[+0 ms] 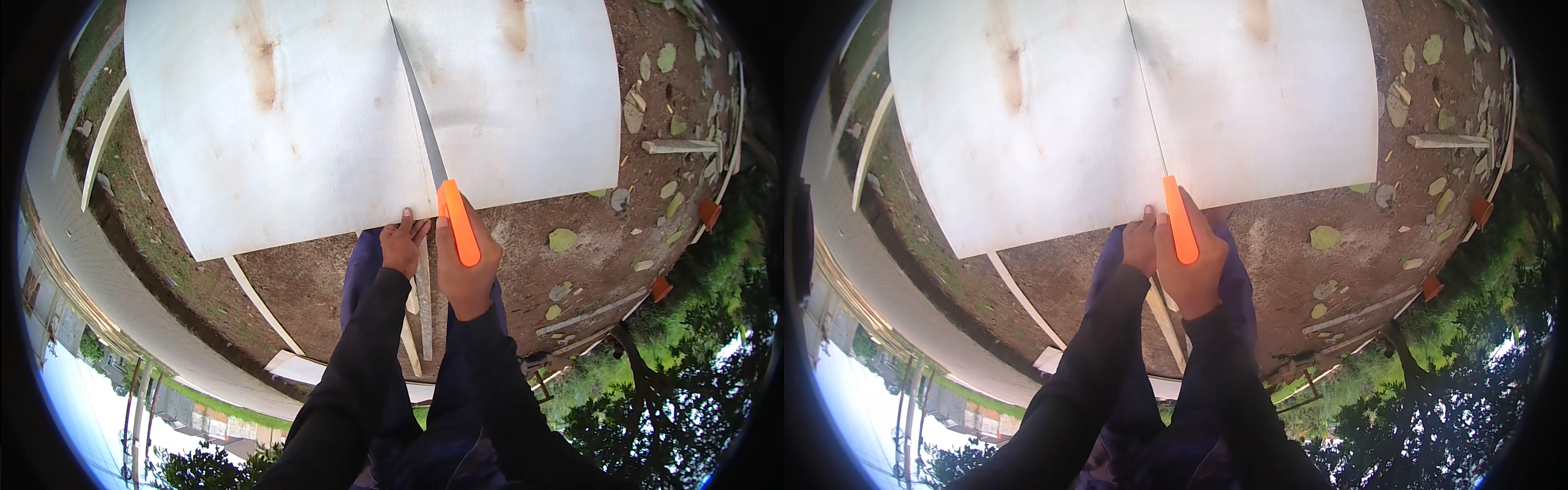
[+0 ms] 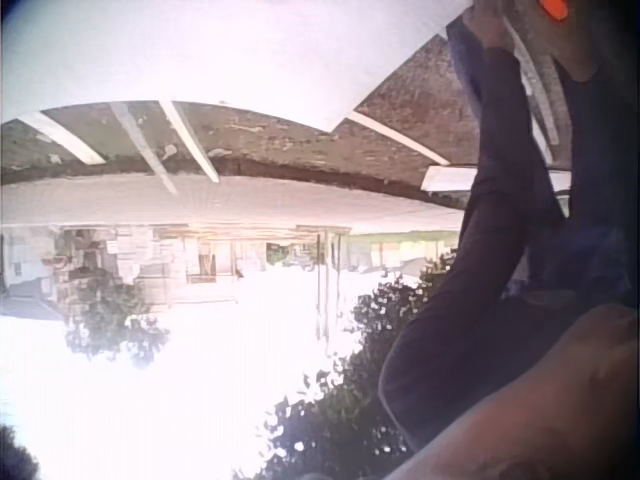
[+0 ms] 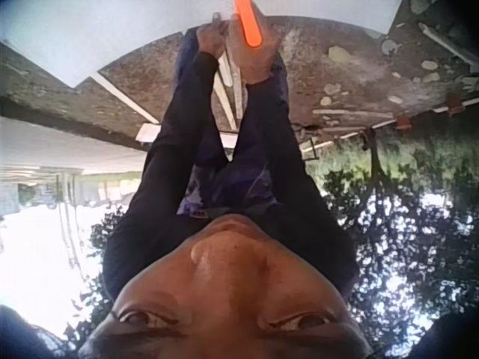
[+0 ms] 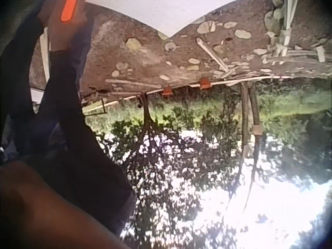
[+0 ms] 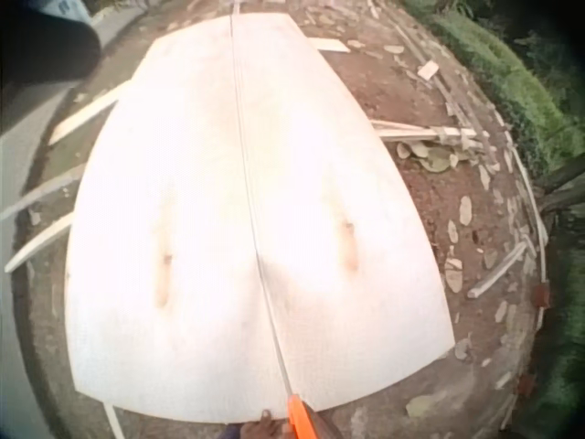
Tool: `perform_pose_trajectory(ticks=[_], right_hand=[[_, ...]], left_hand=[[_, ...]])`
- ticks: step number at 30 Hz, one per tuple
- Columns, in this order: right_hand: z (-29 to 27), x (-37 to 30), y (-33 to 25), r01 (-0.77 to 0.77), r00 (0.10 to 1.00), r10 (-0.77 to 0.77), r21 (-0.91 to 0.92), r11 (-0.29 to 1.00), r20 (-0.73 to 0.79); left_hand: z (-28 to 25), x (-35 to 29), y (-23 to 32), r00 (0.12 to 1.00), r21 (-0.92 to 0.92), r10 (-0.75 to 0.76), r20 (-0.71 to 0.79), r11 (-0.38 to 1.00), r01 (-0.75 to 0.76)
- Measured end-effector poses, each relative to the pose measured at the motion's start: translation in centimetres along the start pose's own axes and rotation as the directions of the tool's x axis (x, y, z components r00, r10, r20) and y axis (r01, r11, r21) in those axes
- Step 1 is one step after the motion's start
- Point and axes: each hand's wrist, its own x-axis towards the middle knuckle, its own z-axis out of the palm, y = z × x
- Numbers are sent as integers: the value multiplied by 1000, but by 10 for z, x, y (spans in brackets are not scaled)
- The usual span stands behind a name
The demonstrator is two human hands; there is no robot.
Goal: The person uses a hand saw to cut a large white board in half, then moves the cut piece aside. They retrieve a tape measure and mark measurements on the remaining board. The work takes place outdoors on a dirt surface with scattered wood pieces.
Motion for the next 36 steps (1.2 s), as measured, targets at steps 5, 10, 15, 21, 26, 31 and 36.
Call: perform_pose_trajectory(ticks=[5, 10, 15, 21, 26, 31, 36], right_hand=[[4, 9, -7, 0, 1000, 0, 46, 999, 4], [36, 116, -15, -261, 954, 253, 29, 965, 160], [-15, -17, -8, 28, 1000, -28, 35, 999, -14], [39, 118, -12, -194, 978, 188, 59, 979, 91], [5, 5, -9, -65, 998, 64, 129, 990, 16], [-6, 8, -12, -43, 998, 48, 159, 986, -28], [29, 108, -17, -277, 954, 268, 50, 960, 131]], left_hand=[[-2, 7, -3, 997, -28, 50, 61, 998, -49], [8, 12, -3, 998, -24, 14, 60, 1000, -13], [2, -4, -1, 999, -58, 22, -32, 998, -24], [7, 3, -1, 999, -39, 17, 39, 999, -15], [-39, 34, -25, 952, 174, 258, 165, 942, -286], [2, 3, 0, 999, 26, 42, 23, 999, -42], [0, 5, 0, 994, 116, 55, 90, 991, -65]])
